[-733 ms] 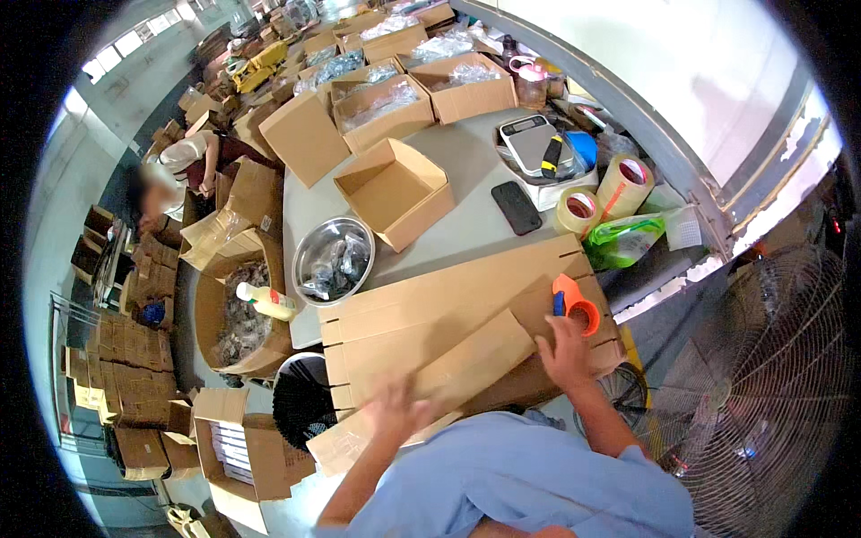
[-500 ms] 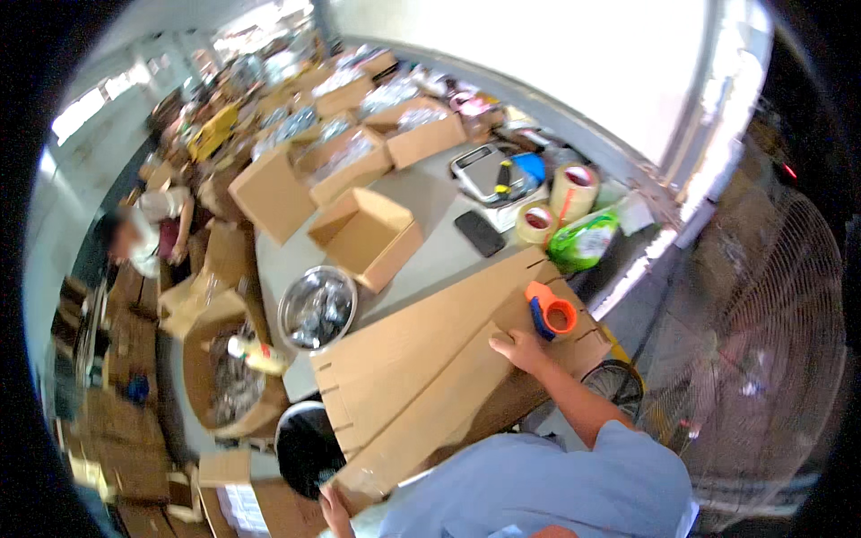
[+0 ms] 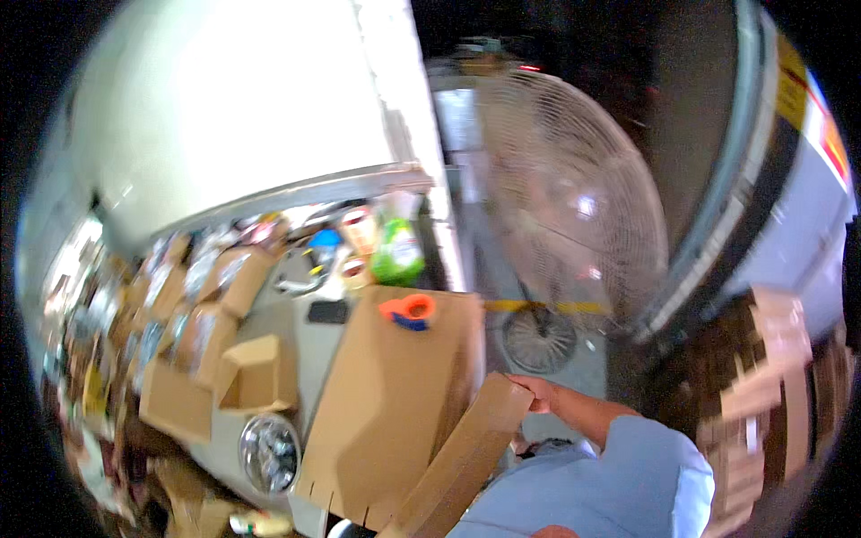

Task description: The person packs furniture hardware, including metal drawer slides and bags of small components, into a cardboard box and seals it with a tape dispenser.

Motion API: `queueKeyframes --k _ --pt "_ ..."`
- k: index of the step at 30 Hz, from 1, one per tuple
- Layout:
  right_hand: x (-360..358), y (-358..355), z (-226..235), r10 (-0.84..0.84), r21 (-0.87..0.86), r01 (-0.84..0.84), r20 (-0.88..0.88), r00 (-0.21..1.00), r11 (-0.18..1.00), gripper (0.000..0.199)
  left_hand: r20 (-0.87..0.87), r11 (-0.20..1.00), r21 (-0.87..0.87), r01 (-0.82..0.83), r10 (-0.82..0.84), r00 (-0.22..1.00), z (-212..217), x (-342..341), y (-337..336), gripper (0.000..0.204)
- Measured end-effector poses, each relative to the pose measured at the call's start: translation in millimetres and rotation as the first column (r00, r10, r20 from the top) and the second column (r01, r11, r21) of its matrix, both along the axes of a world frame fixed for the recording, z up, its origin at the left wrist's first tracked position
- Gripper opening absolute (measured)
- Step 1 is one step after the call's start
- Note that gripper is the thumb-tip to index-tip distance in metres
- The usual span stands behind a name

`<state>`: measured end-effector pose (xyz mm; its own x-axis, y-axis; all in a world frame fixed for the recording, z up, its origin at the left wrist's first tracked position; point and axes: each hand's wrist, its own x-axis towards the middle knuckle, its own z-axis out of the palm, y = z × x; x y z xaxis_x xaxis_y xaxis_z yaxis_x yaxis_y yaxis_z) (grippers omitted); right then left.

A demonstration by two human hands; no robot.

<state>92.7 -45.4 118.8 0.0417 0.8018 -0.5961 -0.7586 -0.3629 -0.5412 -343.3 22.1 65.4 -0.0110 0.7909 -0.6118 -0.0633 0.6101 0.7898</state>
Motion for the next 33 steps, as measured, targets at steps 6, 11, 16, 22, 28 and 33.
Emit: queueKeyframes --k 6,11,16,22,28,33 --pt "54.3 -178.9 -146.2 -0.503 -0.156 0.495 -0.015 0.864 0.855 0.042 0.022 0.914 -0.027 0.405 -0.405 0.914 21.0 61.5 11.5 0.065" --pt "48.7 -312.1 -86.4 -0.914 -0.093 0.922 -0.205 0.351 0.375 0.073 0.019 0.716 -0.095 0.691 -0.693 0.721 32.3 137.4 -17.8 0.063" --pt "67.3 -445.7 -63.0 -0.946 0.036 0.997 -0.320 -0.046 -0.061 0.075 0.036 0.412 -0.200 0.889 -0.904 0.427 26.5 241.3 -81.7 0.061" --pt "140.8 -620.5 -137.9 -0.958 -0.121 0.955 -0.055 -0.280 -0.272 0.047 0.143 -0.041 -0.322 0.946 -0.990 0.006 -25.7 408.0 -233.9 0.060" --pt "221.3 -692.1 -162.5 -0.974 -0.169 0.961 -0.022 -0.227 -0.220 0.041 0.259 -0.178 -0.321 0.930 -0.961 -0.095 -55.9 551.8 -424.7 0.045" --pt "219.1 -660.4 -174.4 -0.949 0.024 0.972 0.212 -0.233 -0.233 0.050 0.460 -0.200 -0.307 0.931 -0.887 -0.039 -70.3 642.6 -546.3 0.040"
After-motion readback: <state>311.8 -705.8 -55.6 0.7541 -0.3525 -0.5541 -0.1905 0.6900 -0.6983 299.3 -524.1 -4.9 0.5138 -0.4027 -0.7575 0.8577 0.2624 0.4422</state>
